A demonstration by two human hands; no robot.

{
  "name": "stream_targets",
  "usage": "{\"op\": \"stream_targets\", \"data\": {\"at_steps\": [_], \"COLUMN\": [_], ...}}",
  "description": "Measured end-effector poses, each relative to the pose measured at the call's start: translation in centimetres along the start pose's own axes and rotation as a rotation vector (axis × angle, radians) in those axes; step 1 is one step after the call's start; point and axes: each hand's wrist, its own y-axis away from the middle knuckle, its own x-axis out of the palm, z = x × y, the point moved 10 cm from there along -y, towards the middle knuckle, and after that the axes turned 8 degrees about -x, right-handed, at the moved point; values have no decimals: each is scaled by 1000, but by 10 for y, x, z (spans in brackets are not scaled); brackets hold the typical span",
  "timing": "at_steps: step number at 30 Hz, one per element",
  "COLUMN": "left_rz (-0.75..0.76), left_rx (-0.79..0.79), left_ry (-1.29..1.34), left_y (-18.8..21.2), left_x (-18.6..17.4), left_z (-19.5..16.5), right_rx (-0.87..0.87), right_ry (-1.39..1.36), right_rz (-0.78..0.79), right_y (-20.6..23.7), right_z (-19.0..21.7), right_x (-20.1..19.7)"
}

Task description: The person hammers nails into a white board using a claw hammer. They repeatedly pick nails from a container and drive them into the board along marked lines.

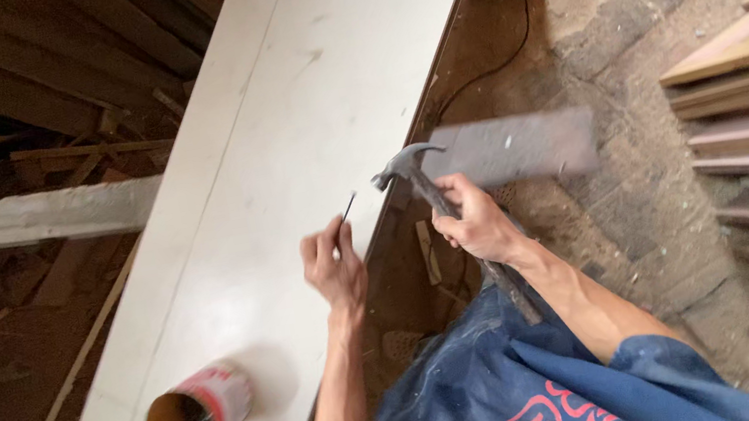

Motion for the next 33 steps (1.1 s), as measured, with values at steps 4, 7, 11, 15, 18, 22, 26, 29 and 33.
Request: {"op": "stream_targets", "data": {"at_steps": [4, 7, 11, 15, 18, 22, 26, 29, 33], "left_rz": [33, 92, 105, 210, 222, 216, 205, 196, 199], "left_rx": [162, 169, 181, 197, 203, 215, 198, 225, 206], "left_ry": [9, 29, -46, -175, -201, -221, -204, -219, -194], "left_y": [-64, -113, -164, -180, -181, -181, -183, -184, -185], "left_x": [133, 222, 295, 329, 331, 329, 328, 328, 329], "left_z": [-62, -102, -132, -134, -130, -130, -132, -136, -133], "right_rx": [37, 90, 55, -62, -34, -262, -445, -581, -549], "right_ry": [-293, -241, -22, -82, -34, 280, 414, 506, 601], "right_rz": [-17, 4, 19, 40, 36, 59, 85, 121, 179], "right_y": [-58, -96, -139, -167, -185, -210, -227, -238, -248], "right_z": [2, 4, 11, 18, 13, 37, 55, 65, 66], "right_x": [-101, -168, -247, -269, -274, -274, -264, -245, -239]}}
